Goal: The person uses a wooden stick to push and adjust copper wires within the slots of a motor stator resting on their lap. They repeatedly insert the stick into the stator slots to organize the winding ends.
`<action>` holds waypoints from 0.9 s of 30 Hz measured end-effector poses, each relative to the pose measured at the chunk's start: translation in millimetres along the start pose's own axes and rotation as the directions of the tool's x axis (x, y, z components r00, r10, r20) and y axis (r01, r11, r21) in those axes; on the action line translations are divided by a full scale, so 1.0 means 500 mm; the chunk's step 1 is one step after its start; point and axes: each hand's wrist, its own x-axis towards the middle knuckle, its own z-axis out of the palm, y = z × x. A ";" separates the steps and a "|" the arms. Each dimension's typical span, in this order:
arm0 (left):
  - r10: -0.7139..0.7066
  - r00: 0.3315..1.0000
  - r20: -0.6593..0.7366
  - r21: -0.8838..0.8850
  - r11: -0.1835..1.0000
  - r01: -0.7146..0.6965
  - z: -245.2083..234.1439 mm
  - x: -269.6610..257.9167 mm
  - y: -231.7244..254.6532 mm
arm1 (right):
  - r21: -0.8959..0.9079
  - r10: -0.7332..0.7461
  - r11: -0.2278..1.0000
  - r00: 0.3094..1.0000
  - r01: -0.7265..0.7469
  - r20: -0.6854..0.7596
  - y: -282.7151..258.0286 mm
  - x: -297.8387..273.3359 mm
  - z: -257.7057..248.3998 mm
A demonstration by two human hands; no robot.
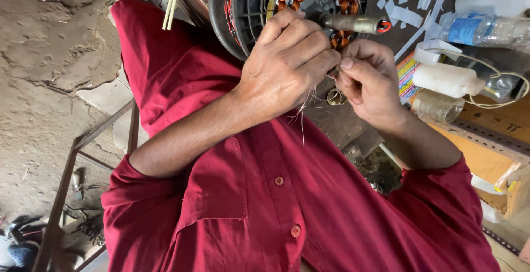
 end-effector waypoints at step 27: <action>-0.008 0.999 0.043 -0.007 1.000 0.008 -0.002 -0.006 -0.001 | -0.655 -0.580 0.502 0.782 0.565 0.229 -0.010 0.009 -0.049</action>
